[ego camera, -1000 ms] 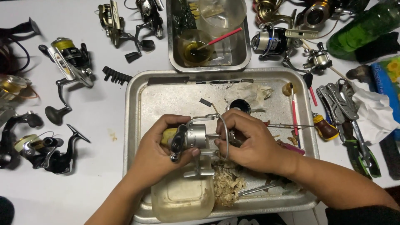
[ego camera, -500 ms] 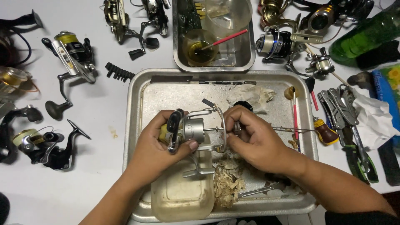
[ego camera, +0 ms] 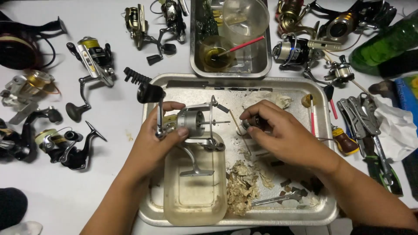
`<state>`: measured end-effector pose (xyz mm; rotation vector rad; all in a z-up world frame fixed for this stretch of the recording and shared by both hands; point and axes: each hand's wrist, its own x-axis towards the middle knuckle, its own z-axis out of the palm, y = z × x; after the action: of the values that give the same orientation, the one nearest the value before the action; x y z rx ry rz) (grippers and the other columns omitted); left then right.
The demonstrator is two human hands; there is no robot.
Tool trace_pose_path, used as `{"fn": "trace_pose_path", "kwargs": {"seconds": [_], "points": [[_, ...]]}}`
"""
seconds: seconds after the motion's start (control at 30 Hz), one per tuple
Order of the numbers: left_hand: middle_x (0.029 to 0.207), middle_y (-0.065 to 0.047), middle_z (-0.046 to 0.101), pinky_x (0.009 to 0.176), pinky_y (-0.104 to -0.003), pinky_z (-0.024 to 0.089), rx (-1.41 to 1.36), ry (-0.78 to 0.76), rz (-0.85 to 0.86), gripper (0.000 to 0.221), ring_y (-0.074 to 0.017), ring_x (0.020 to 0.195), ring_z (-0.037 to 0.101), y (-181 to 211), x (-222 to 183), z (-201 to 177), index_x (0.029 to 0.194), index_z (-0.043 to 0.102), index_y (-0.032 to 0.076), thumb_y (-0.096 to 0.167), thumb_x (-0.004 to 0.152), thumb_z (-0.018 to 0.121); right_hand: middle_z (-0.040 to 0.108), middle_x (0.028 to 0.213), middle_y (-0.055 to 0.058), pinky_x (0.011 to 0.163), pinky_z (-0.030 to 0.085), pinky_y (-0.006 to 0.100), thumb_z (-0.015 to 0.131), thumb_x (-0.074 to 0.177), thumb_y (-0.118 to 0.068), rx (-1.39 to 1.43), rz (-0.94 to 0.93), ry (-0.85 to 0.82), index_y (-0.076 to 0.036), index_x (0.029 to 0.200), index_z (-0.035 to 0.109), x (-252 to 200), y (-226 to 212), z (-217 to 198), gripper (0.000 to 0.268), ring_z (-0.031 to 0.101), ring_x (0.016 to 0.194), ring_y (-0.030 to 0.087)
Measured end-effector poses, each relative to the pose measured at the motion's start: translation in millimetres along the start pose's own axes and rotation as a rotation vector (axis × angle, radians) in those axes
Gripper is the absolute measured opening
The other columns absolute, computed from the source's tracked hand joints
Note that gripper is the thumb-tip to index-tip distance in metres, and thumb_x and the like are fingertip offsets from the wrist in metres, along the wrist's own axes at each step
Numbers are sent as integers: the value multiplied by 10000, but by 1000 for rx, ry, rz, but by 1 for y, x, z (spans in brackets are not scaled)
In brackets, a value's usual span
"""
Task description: Assembling and inspecting the internal components of a fishing reel, including the spool and bearings.
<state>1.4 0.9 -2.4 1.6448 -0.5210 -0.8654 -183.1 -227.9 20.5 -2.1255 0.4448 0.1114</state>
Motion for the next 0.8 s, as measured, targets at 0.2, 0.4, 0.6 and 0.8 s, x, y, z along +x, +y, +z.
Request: {"fn": "trace_pose_path", "kwargs": {"seconds": [0.2, 0.4, 0.6, 0.8], "points": [[937, -102, 760, 789, -310, 530, -120, 39, -39, 521, -193, 895, 723, 4, -2, 3, 1282, 597, 150, 310, 795, 687, 684, 1275, 103, 999, 496, 410, 589, 968, -293, -247, -79, 30, -105, 1291, 559, 4, 8, -3, 375, 660, 1167, 258], [890, -59, 722, 788, -288, 505, -94, 21, -49, 498, -150, 843, 660, -1, -1, 4, 1288, 604, 143, 306, 826, 690, 710, 1166, 62, 982, 510, 386, 635, 959, -282, -264, -110, 72, -116, 1211, 637, 3, 11, -3, 302, 670, 1097, 216], [1055, -23, 649, 859, -295, 567, -44, -5, -7, 459, -136, 937, 672, -7, 2, 1, 1279, 607, 151, 284, 846, 678, 672, 1178, 87, 977, 532, 370, 705, 932, -260, -259, -357, 208, -78, 1217, 690, -1, 13, -6, 339, 661, 1105, 235], [1147, 10, 679, 816, -286, 565, 34, 41, -45, 435, -125, 877, 678, 5, -4, 0, 1252, 626, 197, 264, 828, 697, 725, 1230, 118, 1021, 549, 349, 779, 871, -239, -231, -343, 250, -61, 1251, 664, -6, 12, -5, 435, 700, 1112, 234]]}}
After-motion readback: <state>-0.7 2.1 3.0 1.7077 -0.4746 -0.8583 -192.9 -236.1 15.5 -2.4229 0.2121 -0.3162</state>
